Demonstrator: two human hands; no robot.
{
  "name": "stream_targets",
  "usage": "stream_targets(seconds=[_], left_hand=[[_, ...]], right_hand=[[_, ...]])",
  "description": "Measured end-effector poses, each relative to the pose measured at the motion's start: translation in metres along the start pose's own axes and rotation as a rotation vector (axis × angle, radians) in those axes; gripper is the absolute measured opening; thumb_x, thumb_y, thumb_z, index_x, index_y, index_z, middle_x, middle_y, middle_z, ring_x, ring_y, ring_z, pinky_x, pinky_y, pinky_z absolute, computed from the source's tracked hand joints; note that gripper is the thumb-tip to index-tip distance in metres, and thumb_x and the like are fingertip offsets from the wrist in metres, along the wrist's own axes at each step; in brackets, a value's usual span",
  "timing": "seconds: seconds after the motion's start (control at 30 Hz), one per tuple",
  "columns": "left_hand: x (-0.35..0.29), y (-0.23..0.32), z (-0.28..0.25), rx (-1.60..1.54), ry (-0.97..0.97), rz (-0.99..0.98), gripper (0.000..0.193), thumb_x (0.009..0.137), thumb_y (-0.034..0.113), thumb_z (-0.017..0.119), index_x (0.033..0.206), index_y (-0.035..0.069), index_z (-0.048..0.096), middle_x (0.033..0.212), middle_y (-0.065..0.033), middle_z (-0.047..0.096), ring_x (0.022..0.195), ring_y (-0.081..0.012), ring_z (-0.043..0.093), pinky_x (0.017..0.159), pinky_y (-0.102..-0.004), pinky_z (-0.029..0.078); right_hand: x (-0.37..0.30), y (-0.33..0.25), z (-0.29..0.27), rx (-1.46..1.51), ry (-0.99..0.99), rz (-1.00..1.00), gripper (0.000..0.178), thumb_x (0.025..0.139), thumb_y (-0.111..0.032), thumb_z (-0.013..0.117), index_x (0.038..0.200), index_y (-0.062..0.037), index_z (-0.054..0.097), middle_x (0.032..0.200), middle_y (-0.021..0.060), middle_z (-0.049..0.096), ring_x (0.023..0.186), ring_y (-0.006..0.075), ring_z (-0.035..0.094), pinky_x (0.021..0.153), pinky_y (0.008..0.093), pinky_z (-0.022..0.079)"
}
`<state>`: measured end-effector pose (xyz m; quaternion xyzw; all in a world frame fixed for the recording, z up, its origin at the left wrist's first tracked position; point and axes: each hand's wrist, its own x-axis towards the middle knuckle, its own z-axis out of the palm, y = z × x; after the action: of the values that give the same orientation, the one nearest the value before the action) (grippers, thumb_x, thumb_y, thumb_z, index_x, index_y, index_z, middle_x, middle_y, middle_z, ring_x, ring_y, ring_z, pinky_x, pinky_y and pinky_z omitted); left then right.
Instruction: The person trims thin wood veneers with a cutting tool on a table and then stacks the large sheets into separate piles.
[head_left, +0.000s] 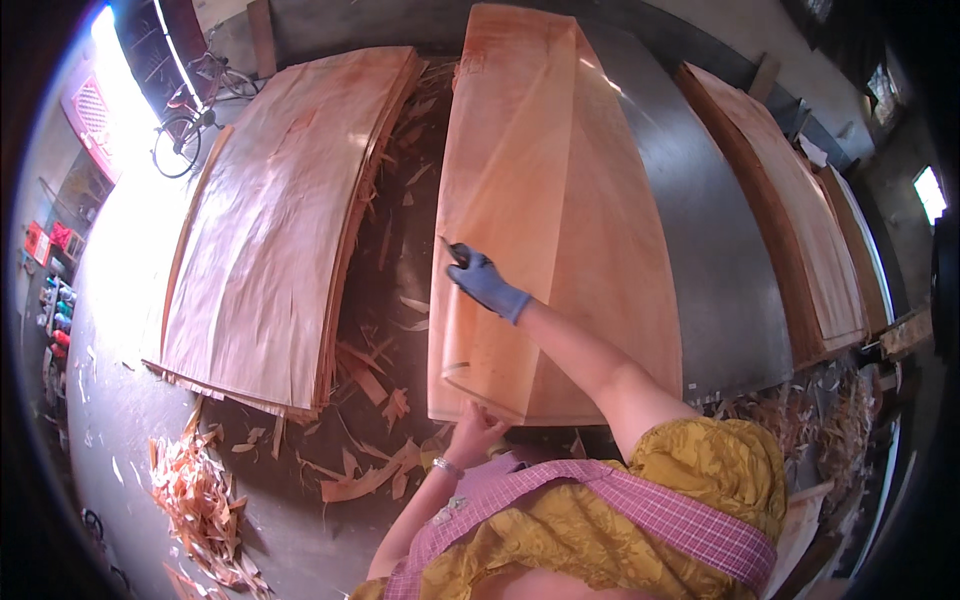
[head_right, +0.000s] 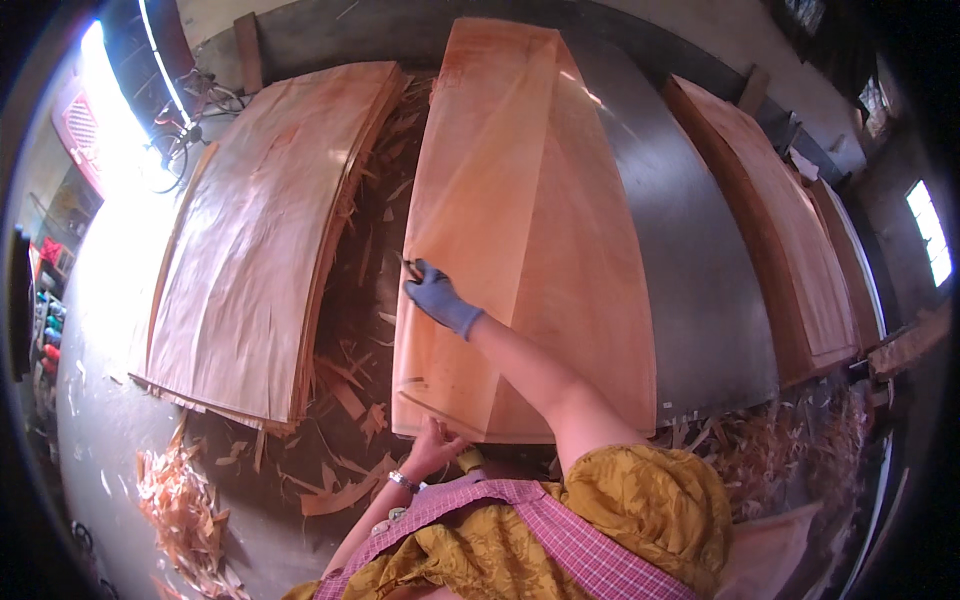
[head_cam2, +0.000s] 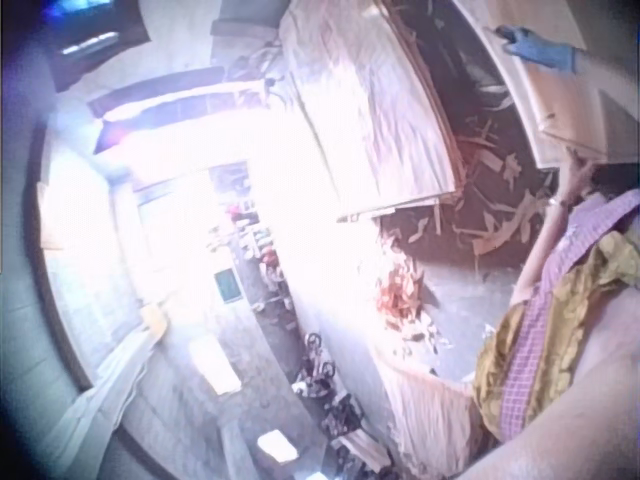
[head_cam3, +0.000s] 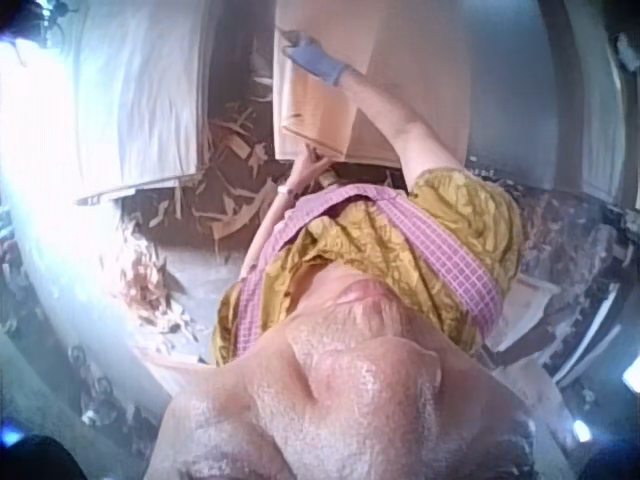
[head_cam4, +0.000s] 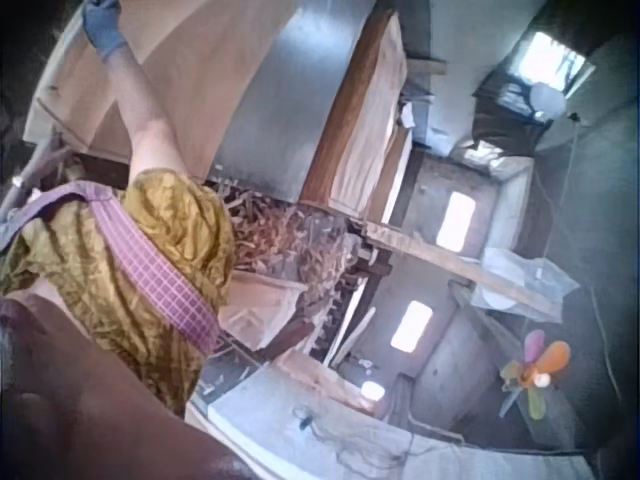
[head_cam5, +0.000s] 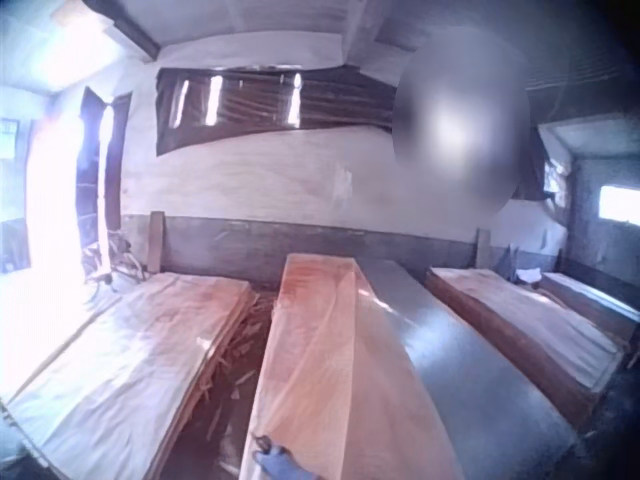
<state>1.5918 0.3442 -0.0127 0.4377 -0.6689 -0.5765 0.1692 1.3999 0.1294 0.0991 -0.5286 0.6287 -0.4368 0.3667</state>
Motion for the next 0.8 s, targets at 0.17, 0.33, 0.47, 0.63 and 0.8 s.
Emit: stream_targets(seconds=[0.17,0.33,0.47,0.63,0.8], left_hand=[[-0.015,0.028,-0.013,-0.828,0.002,-0.393,0.049,0.083,0.029,0.078,0.111,0.006,0.045,0.092,-0.0054,0.059,0.078,-0.0133,0.060,0.064,-0.0275,0.053],[-0.019,0.025,-0.017,-1.081,0.131,-0.588,0.029,0.087,0.026,0.073,0.104,0.011,0.055,0.082,-0.0013,0.060,0.068,-0.0127,0.059,0.059,-0.0267,0.050],[-0.017,0.017,-0.024,-1.074,0.060,-0.600,0.018,0.088,0.025,0.073,0.087,0.010,0.062,0.070,0.0023,0.059,0.058,-0.0104,0.054,0.050,-0.0261,0.042],[-0.027,0.039,-0.047,-1.154,-0.122,-0.600,0.011,0.091,0.020,0.068,0.090,0.010,0.063,0.074,0.0022,0.062,0.057,-0.0092,0.054,0.052,-0.0237,0.042],[-0.040,0.089,-0.089,-1.284,-0.271,-0.467,0.020,0.099,0.024,0.057,0.101,0.005,0.059,0.086,-0.0021,0.061,0.073,-0.0126,0.061,0.066,-0.0263,0.052]], right_hand=[[0.032,-0.056,0.071,0.139,-0.029,-0.089,0.030,0.083,-0.021,0.061,0.107,-0.0028,0.057,0.074,0.0021,0.052,0.072,0.0138,0.051,0.067,0.0333,0.045],[-0.015,-0.109,0.065,0.307,-0.151,0.119,0.055,0.087,-0.019,0.068,0.137,-0.0048,0.050,0.085,-0.0038,0.055,0.063,0.0046,0.045,0.056,0.0200,0.039],[-0.095,-0.050,0.025,0.239,0.466,-0.006,0.028,0.094,-0.016,0.063,0.120,-0.0037,0.062,0.097,0.0012,0.067,0.076,0.0054,0.060,0.066,0.0230,0.051],[-0.254,0.034,0.026,-0.201,0.352,0.515,0.022,0.093,-0.027,0.067,0.094,-0.0047,0.069,0.080,-0.0040,0.064,0.070,0.0076,0.057,0.059,0.0264,0.047],[-0.246,-0.021,0.043,0.157,0.374,0.521,0.022,0.090,-0.029,0.070,0.091,-0.0074,0.069,0.073,-0.0079,0.054,0.063,0.0050,0.046,0.055,0.0250,0.039]])
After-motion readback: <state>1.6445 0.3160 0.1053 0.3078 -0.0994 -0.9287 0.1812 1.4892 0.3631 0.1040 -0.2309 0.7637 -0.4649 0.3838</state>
